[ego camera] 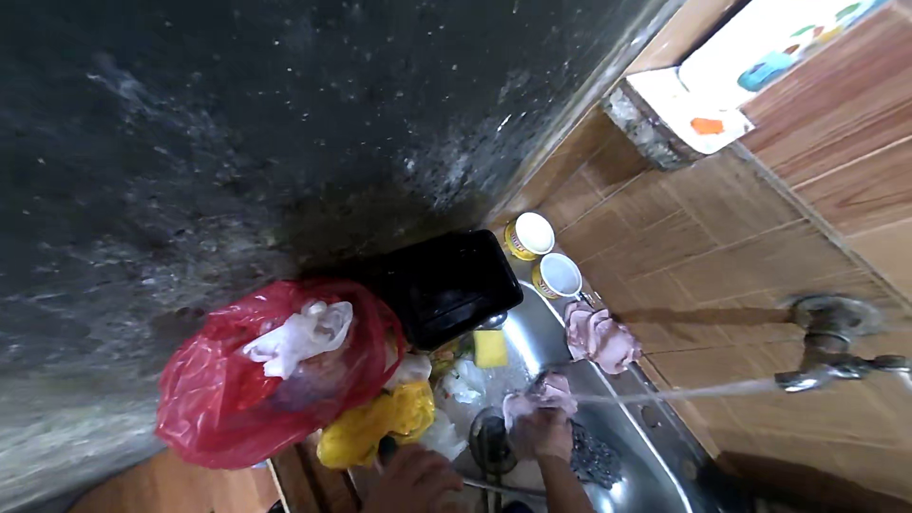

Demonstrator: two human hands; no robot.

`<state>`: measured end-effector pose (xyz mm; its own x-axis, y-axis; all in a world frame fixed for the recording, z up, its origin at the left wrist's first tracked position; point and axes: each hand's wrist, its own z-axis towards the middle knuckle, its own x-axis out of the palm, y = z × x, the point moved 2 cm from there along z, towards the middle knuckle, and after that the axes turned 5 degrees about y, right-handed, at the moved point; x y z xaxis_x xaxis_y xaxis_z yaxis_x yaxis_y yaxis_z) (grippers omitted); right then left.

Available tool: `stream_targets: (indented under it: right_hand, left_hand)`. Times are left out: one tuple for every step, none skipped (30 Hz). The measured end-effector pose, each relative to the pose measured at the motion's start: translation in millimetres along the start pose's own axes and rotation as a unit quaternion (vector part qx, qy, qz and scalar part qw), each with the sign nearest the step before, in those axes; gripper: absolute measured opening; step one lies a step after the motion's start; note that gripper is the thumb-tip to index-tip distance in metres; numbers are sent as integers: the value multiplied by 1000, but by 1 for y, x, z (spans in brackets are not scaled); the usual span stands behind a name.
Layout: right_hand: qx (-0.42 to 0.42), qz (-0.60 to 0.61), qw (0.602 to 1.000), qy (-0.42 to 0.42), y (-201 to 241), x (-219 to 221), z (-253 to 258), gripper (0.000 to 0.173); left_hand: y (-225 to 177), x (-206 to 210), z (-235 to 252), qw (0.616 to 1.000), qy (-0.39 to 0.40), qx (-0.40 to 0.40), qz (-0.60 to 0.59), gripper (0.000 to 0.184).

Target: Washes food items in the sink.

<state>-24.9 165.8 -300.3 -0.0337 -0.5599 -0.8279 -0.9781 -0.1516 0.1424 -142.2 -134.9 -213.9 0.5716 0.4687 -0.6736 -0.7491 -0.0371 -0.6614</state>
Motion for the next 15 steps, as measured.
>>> stream_targets:
  right_hand:
    - [-7,18,1000,7,-4,-5,4,59]
    - [-12,42,999,17,-7,-11,10,50]
    - [-16,60,998,24,-8,-19,14,45]
    - [-19,71,997,24,-5,-27,14,42]
    - [-17,76,997,20,-1,-36,11,43]
    - [-18,83,996,15,6,-45,4,44]
    - [-26,99,995,9,14,-50,-4,45]
    - [-47,137,989,3,19,-52,-8,43]
    - [-73,203,976,0,22,-51,-11,38]
    - [-103,283,954,12,23,-48,-14,32]
    - [-129,355,925,46,24,-49,-17,28]
    - [-142,402,900,89,24,-55,-18,27]
    - [-148,417,890,112,22,-64,-18,26]
    - [-146,425,886,114,19,-76,-17,26]
    - [-142,434,885,89,17,-86,-15,25]
  left_hand:
    - [-9,7,25,996,46,-23,-79,14]
    - [-13,16,50,976,107,-77,-171,18]
    - [-13,27,75,935,182,-160,-258,24]
    - [-10,43,98,882,235,-242,-329,31]
    - [-5,65,118,826,254,-310,-397,37]
    - [-1,88,134,767,242,-365,-468,42]
    - [2,109,147,710,217,-402,-535,47]
    - [3,125,160,662,192,-424,-588,52]
    - [4,138,173,624,175,-444,-619,55]
    - [6,151,184,597,162,-465,-633,60]
    - [9,162,192,579,154,-482,-639,64]
    - [12,171,199,573,148,-494,-636,67]
    - [15,177,204,569,147,-503,-634,64]
    - [18,182,206,563,151,-506,-636,58]
    - [19,185,208,569,158,-506,-629,52]
